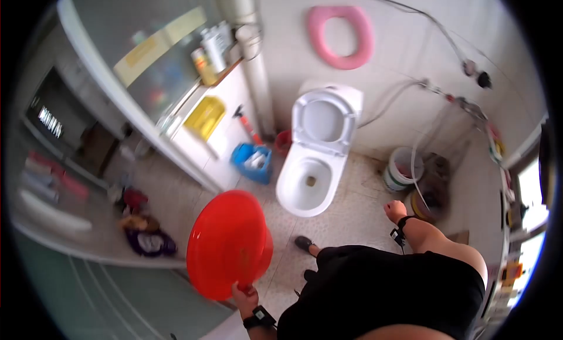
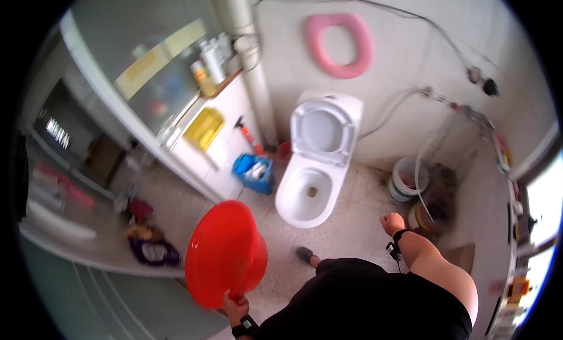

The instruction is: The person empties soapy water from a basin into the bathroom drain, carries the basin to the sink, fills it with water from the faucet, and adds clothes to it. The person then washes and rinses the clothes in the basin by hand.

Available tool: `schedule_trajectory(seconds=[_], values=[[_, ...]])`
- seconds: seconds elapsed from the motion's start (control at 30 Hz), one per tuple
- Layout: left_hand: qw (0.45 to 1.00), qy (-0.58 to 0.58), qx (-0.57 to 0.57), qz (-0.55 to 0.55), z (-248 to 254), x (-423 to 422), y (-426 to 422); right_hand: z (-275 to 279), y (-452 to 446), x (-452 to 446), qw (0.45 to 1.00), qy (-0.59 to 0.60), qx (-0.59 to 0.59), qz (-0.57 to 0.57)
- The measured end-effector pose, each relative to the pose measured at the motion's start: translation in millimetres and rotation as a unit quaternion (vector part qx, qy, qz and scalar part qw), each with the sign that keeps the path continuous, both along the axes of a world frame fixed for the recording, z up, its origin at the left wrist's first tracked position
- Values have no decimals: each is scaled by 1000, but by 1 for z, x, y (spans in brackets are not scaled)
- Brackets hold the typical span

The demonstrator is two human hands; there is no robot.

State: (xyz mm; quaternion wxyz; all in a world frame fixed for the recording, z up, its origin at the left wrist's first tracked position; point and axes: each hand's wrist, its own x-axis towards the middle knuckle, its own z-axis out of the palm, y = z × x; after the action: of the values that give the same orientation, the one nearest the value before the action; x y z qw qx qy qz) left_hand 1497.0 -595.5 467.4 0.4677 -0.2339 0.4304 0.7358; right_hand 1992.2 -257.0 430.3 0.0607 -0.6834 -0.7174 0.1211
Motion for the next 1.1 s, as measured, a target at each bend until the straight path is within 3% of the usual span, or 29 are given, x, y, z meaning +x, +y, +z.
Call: schedule_trajectory(seconds=[0.1, 0.17, 0.23, 0.33, 0.47, 0.63, 0.8, 0.87, 1.1], values=[[998, -15, 6, 58, 1, -16, -14, -18, 42, -64, 997, 30, -36, 67], [992, -8, -49, 118, 33, -21, 2, -47, 78, -96, 990, 47, -44, 128], [989, 17, -20, 142, 41, -32, 9, -63, 108, -132, 980, 60, -61, 177], [981, 19, -60, 182, 54, -47, 23, -53, 140, -182, 971, 69, -110, 199], [970, 28, -79, 227, 61, -68, 30, -47, 191, -238, 964, 36, -55, 257], [959, 22, -80, 270, 75, -107, 36, -45, 223, -323, 965, 81, -107, 226], [961, 68, -122, 240, 47, -187, 24, -88, 225, -382, 964, 106, -95, 226], [957, 77, -151, 234, 52, -227, 31, -99, 213, -403, 954, 84, -54, 281], [963, 102, -185, 166, 65, -389, 22, -50, 152, -485, 968, 16, -118, 223]])
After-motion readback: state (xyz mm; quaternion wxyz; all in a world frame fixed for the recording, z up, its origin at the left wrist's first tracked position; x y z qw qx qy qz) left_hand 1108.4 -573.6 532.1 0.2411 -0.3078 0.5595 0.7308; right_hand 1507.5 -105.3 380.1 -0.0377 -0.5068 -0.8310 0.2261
